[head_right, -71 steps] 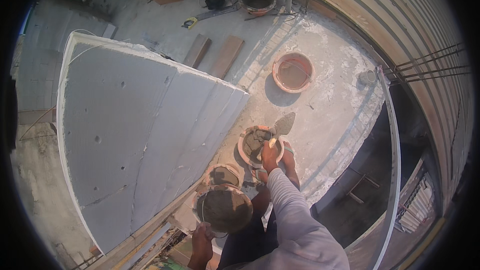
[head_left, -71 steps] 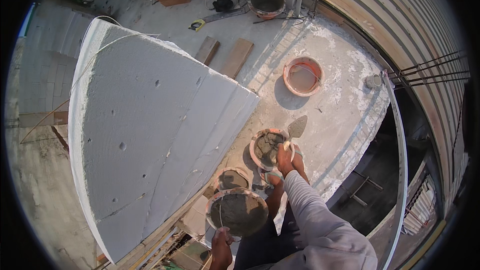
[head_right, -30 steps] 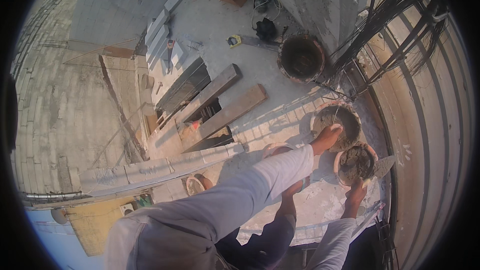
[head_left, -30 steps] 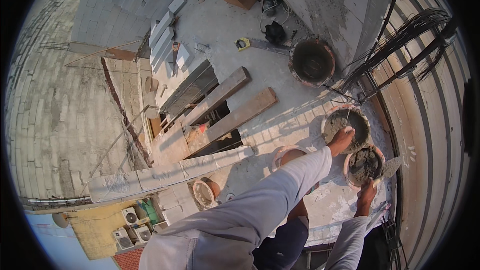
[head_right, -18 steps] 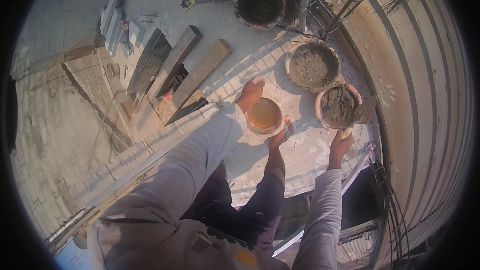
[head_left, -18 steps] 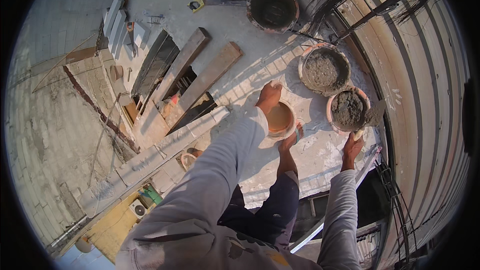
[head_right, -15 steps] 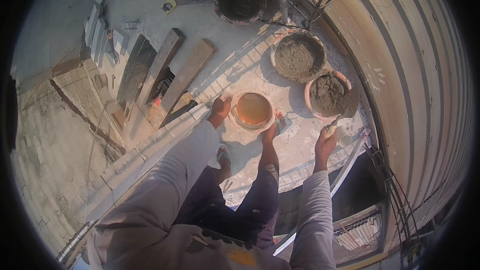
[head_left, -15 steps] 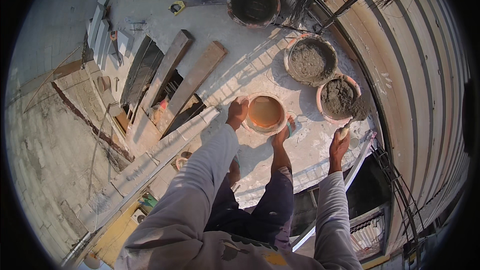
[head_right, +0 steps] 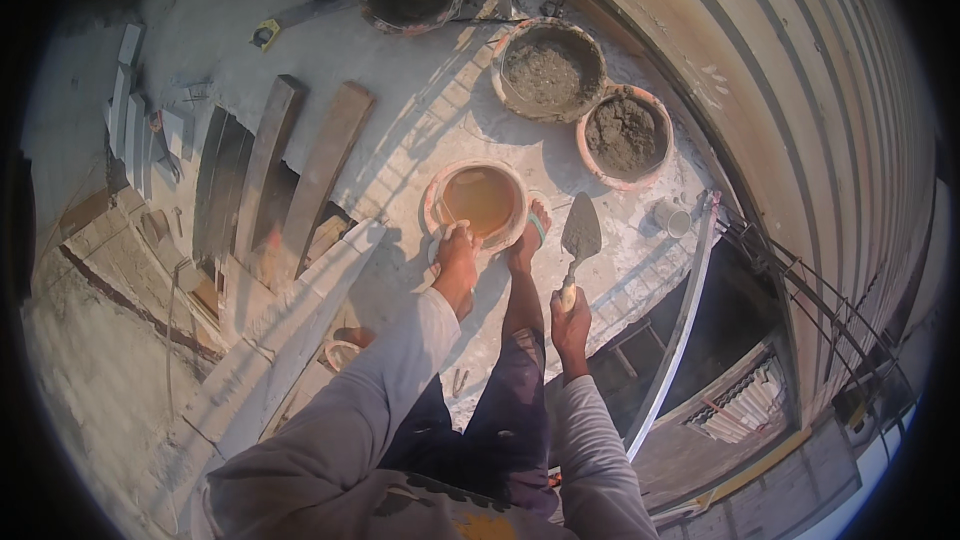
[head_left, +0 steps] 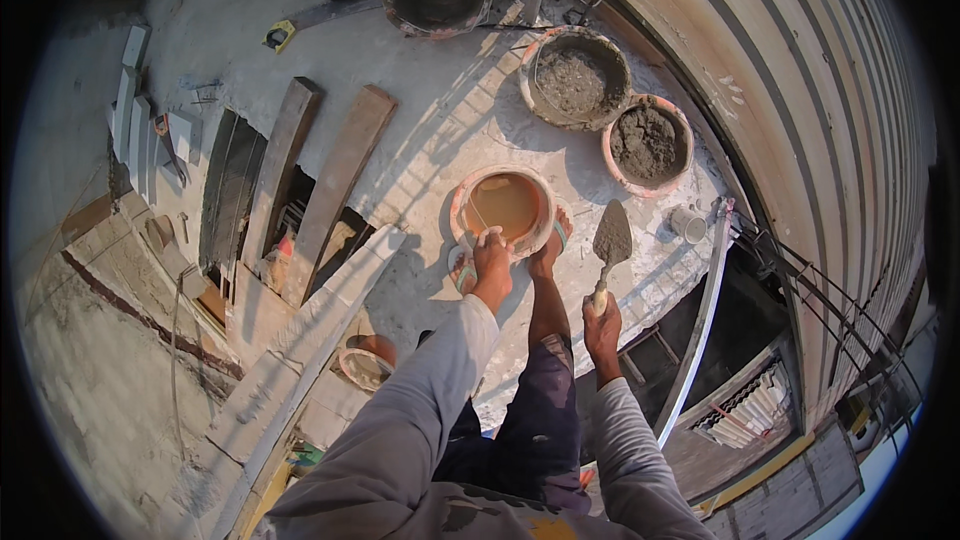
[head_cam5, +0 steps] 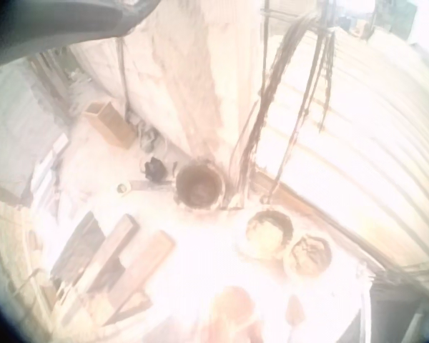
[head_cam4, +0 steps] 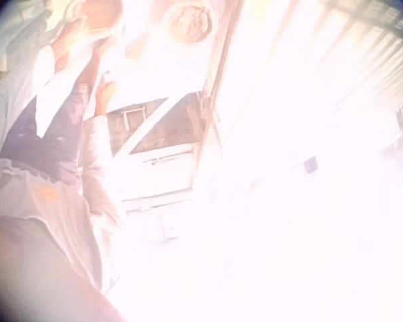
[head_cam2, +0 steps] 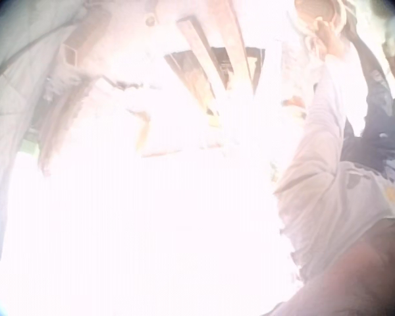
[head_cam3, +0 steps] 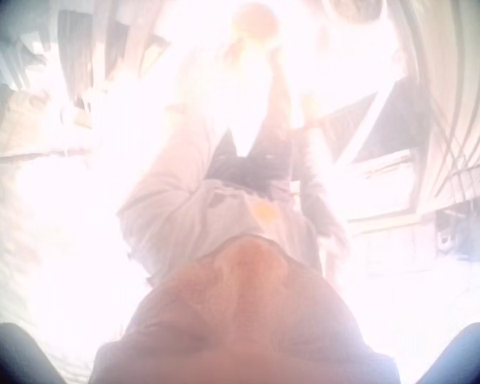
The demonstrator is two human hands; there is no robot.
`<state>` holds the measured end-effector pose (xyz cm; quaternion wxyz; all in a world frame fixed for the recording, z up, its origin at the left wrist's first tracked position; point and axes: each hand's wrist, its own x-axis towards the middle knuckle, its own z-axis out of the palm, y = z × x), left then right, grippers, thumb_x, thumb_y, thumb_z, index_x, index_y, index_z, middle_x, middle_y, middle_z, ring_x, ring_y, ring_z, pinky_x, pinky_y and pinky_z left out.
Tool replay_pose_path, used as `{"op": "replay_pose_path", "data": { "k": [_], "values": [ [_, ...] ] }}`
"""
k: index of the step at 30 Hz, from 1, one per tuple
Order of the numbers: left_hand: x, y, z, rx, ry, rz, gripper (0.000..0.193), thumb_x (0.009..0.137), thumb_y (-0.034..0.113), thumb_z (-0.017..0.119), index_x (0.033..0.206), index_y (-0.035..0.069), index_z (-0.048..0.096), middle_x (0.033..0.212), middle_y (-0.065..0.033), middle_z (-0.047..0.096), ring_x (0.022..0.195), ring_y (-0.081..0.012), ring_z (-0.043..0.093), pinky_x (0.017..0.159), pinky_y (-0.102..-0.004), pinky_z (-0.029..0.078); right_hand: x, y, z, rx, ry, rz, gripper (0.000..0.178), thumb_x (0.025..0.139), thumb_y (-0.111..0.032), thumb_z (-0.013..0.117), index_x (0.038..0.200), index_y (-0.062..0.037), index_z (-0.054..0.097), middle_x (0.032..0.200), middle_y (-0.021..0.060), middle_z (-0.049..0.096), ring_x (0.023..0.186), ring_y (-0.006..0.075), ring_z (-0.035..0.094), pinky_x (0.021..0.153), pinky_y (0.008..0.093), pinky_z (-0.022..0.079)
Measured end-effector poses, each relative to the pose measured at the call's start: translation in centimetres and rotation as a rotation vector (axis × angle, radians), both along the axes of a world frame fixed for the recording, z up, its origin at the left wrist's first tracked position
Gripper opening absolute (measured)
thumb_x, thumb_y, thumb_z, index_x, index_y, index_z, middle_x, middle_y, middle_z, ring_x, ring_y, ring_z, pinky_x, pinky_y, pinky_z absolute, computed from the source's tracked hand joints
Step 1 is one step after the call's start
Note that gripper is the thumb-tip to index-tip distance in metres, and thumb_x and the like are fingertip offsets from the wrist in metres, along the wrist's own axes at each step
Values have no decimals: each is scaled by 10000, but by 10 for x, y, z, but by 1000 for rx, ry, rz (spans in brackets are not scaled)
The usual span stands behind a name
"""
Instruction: The person measures a wall section with a tape measure, then picks up a white rectangular tile and applies mortar to its back using a trowel. The tile is placed onto the wall and pressed into position.
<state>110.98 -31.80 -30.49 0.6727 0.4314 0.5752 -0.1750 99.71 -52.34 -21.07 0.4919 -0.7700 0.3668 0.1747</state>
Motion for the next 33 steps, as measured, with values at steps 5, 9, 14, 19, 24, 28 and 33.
{"op": "replay_pose_path", "data": {
  "k": [5, 9, 14, 19, 24, 28, 33],
  "values": [
    [9, -15, 88, 179, -186, -616, 264, 1070, 172, 448, 1191, 42, 643, 802, 25, 478, 720, -72, 452, 673, -251, 423, 27, 17, 3, -16, -49, -118, 190, 972, -207, 630, 981, -23, 579, 791, 32, 557, 739, 139, 517, 693, 324, 440],
    [23, -16, 154, 205, -310, -934, 336, 1062, 162, 435, 1301, 27, 628, 1036, -102, 637, 956, -173, 592, 852, -313, 468, 42, 20, -1, 4, -94, -238, 221, 992, -209, 618, 1086, -10, 594, 854, 27, 574, 771, 134, 529, 705, 314, 451],
    [66, -33, 225, 196, -439, -1156, 367, 1040, 167, 451, 1327, -5, 602, 1271, -250, 660, 1198, -385, 635, 1019, -420, 474, 51, 15, 0, 155, -181, -390, 311, 1015, -184, 593, 1261, 3, 555, 1042, 64, 591, 884, 149, 579, 800, 321, 519],
    [99, -61, 243, 170, -559, -1302, 398, 1041, 177, 445, 1354, -14, 599, 1266, -266, 660, 1205, -349, 639, 1028, -397, 461, 66, 2, 28, 222, -155, -543, 299, 1010, -148, 574, 1250, 29, 559, 1036, 82, 623, 927, 150, 593, 804, 308, 503],
    [138, -96, 248, 225, -599, -1399, 406, 985, 151, 492, 1326, -35, 612, 1187, -303, 673, 1141, -426, 651, 986, -440, 487, 89, -14, 39, 233, -192, -515, 235, 1013, -132, 559, 1200, 12, 558, 1003, 62, 613, 862, 126, 586, 743, 291, 518],
    [168, -117, 241, 332, -646, -1469, 415, 952, 137, 519, 1316, -36, 620, 1167, -303, 678, 1108, -441, 657, 967, -471, 502, 124, -21, 53, 231, -214, -526, 218, 1015, -128, 552, 1192, 0, 554, 982, 52, 613, 811, 119, 585, 713, 293, 532],
    [200, -140, 238, 343, -590, -1519, 411, 940, 130, 535, 1304, -34, 630, 1181, -295, 677, 1109, -433, 655, 986, -476, 501, 156, -30, 60, 267, -171, -607, 239, 1017, -105, 540, 1233, -1, 541, 1039, 77, 619, 808, 148, 633, 682, 302, 579]
  ]
}}
